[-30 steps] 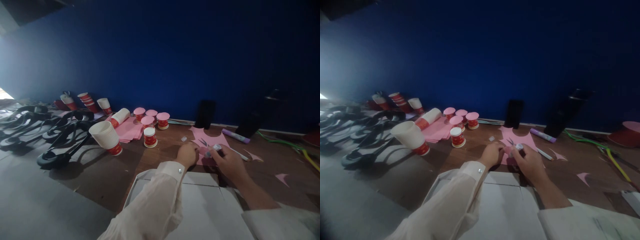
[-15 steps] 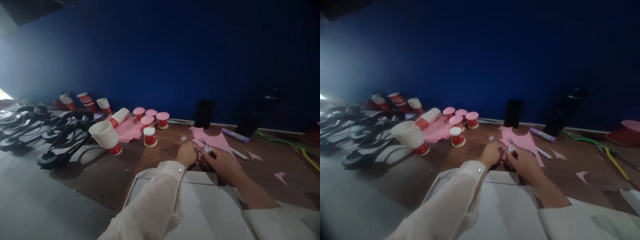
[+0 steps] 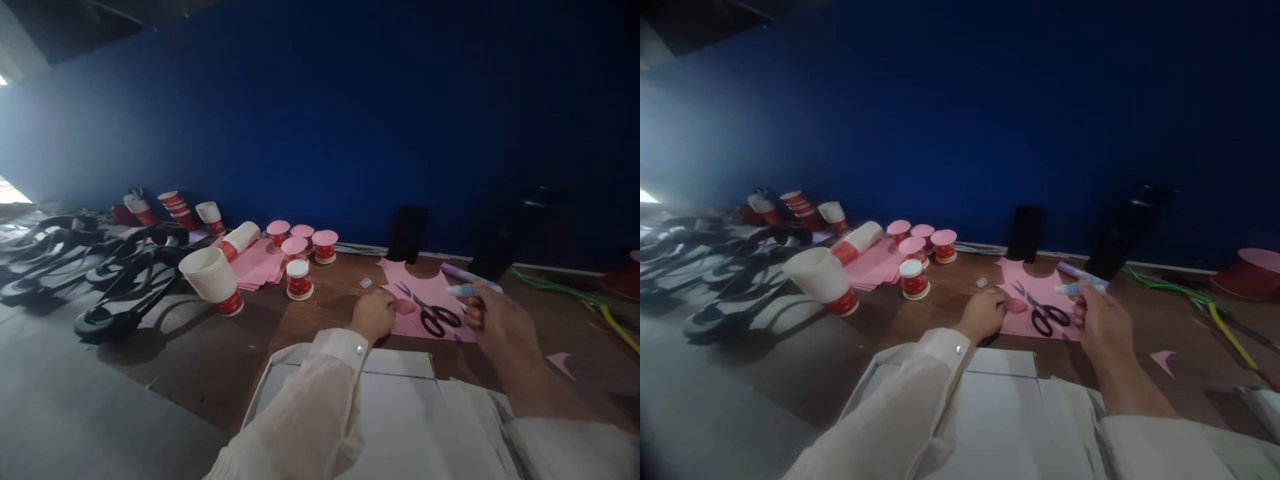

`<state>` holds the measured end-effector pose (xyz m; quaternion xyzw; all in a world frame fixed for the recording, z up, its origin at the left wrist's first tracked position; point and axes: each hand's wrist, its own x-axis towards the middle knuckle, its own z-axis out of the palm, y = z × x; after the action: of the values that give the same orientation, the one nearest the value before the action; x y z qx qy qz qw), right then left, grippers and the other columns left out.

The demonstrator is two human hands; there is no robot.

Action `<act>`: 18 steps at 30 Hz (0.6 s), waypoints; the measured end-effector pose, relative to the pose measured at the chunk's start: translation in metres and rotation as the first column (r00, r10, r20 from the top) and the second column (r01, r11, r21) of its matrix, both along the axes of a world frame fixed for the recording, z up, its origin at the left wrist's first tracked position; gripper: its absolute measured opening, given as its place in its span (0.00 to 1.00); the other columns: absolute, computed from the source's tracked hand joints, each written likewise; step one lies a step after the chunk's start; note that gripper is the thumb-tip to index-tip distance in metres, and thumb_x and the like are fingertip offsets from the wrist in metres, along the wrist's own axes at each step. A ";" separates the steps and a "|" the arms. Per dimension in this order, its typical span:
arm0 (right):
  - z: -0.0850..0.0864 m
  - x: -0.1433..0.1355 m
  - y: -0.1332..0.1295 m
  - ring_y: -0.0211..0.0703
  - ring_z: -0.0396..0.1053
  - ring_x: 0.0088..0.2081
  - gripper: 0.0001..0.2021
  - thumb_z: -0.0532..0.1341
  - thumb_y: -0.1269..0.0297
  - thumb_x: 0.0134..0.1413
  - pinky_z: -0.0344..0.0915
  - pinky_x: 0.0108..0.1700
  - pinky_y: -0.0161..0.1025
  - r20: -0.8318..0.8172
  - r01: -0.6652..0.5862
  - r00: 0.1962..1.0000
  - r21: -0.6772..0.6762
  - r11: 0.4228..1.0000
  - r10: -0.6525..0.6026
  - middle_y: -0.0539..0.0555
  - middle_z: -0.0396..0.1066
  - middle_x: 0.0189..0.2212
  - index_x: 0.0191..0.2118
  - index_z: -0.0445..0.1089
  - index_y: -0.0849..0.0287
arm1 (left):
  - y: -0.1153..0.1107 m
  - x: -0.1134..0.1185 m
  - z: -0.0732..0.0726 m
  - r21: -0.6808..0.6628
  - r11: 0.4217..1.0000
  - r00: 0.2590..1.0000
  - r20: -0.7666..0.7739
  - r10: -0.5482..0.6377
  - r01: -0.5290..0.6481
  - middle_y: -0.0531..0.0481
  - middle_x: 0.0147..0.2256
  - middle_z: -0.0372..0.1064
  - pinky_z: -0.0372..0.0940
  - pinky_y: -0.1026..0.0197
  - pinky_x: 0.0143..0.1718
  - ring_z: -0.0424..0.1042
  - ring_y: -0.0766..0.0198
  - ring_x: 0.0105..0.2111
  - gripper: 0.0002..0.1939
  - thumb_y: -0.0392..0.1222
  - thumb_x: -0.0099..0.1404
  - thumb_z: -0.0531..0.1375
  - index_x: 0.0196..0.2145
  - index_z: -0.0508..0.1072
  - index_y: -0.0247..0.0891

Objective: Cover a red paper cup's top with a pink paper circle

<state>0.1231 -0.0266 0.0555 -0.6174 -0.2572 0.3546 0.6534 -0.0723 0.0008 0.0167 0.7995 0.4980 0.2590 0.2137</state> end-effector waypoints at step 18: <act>-0.027 0.058 0.009 0.34 0.60 0.19 0.10 0.68 0.64 0.47 0.60 0.18 0.32 0.071 0.113 0.992 -0.178 0.978 -0.102 0.51 0.65 0.20 0.25 0.65 0.57 | -0.001 -0.001 -0.001 0.033 0.999 0.998 -0.064 -0.003 0.005 0.44 0.42 0.78 0.68 0.59 0.50 0.75 0.58 0.44 0.14 0.40 0.69 0.54 0.38 0.80 0.38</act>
<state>0.1809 -0.0180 0.0285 -0.6980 -0.2102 0.3215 0.6043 -0.0733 -0.0005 0.0161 0.8119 0.4987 0.2411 0.1846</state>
